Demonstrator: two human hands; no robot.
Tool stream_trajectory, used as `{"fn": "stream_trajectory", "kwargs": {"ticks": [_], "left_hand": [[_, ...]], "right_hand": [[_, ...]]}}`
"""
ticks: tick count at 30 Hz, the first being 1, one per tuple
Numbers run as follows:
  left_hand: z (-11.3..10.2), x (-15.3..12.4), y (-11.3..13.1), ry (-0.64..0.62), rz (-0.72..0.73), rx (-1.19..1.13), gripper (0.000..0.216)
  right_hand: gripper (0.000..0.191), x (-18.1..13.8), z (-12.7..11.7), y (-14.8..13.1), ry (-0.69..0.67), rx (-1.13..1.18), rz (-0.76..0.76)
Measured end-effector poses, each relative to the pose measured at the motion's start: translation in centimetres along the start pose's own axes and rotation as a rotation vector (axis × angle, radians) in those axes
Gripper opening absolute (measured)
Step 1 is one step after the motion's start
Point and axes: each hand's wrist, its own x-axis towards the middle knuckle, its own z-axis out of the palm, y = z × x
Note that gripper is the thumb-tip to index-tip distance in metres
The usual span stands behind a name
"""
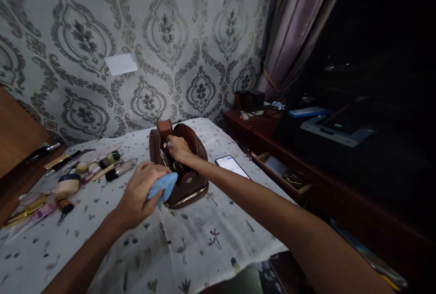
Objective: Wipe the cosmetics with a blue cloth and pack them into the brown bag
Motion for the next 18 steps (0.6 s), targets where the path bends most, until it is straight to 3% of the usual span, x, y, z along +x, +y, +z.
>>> {"fn": "stream_trajectory", "kwargs": {"ticks": [3, 5, 11, 14, 18], "left_hand": [[-0.8, 2.8, -1.6, 0.041, -0.253, -0.013, 0.024], [-0.8, 5.2, -3.5, 0.038, -0.349, 0.016, 0.027], [1.5, 11.5, -10.8, -0.233, -0.34, -0.068, 0.025], [2.4, 12.2, -13.1, -0.324, -0.332, -0.074, 0.024], [2.7, 11.7, -14.4, -0.388, -0.351, 0.053, 0.03]], "right_hand": [[0.028, -0.6, -0.4, 0.0, 0.052, 0.024, 0.002], [0.028, -0.8, -0.8, 0.0, 0.089, 0.042, -0.011], [0.031, -0.5, -2.3, 0.2, 0.198, 0.069, 0.009], [0.028, -0.1, -3.1, 0.5, 0.279, 0.159, 0.013], [0.03, 0.0, -3.6, 1.3, 0.37, 0.223, -0.049]]}}
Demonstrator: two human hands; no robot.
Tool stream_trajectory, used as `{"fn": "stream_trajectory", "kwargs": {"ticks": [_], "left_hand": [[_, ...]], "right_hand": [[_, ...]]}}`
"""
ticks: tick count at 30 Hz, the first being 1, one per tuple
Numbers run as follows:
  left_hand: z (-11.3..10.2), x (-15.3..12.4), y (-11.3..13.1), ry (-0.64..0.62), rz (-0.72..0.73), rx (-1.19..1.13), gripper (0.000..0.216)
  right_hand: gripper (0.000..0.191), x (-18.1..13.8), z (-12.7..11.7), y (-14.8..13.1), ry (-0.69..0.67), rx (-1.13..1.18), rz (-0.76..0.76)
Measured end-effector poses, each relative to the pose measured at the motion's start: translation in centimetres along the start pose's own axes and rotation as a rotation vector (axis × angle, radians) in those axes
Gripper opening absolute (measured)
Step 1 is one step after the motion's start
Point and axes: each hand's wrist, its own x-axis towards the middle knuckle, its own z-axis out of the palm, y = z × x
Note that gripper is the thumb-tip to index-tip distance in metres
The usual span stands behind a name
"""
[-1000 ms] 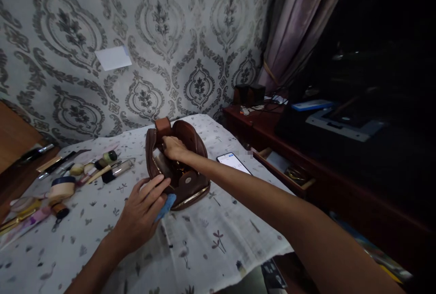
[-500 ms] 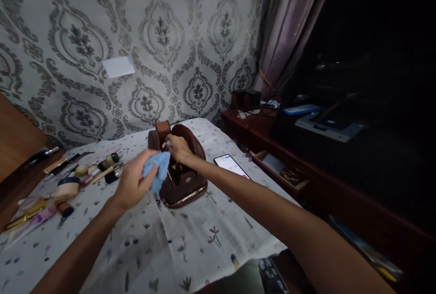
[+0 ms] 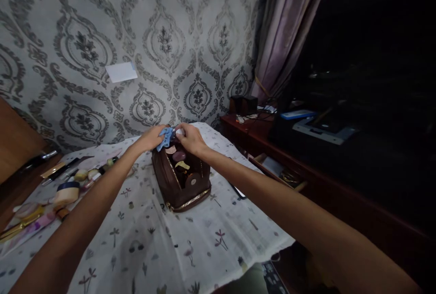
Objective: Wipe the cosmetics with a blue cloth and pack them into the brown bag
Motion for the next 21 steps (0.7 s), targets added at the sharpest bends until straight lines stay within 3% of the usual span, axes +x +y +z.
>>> {"fn": "stream_trajectory", "kwargs": {"ticks": [4, 8, 13, 16, 21], "left_hand": [[0.4, -0.1, -0.4, -0.017, -0.021, 0.089, 0.041], [0.5, 0.5, -0.7, -0.056, 0.059, 0.098, 0.054], [0.7, 1.1, -1.4, -0.14, 0.118, -0.011, 0.048], [1.3, 0.7, -1.4, -0.053, 0.047, 0.018, 0.044], [2.3, -1.6, -0.7, 0.235, 0.018, -0.134, 0.044]], "right_hand": [[0.03, -0.1, -0.6, 0.6, -0.002, -0.043, -0.037], [0.03, -0.2, -1.2, 0.8, -0.025, -0.098, -0.103], [0.031, -0.4, -1.3, 0.5, -0.045, -0.15, -0.104], [0.032, -0.1, -1.2, 0.4, -0.059, -0.198, -0.092], [0.033, 1.6, -0.7, 0.8, -0.167, -0.394, -0.164]]}}
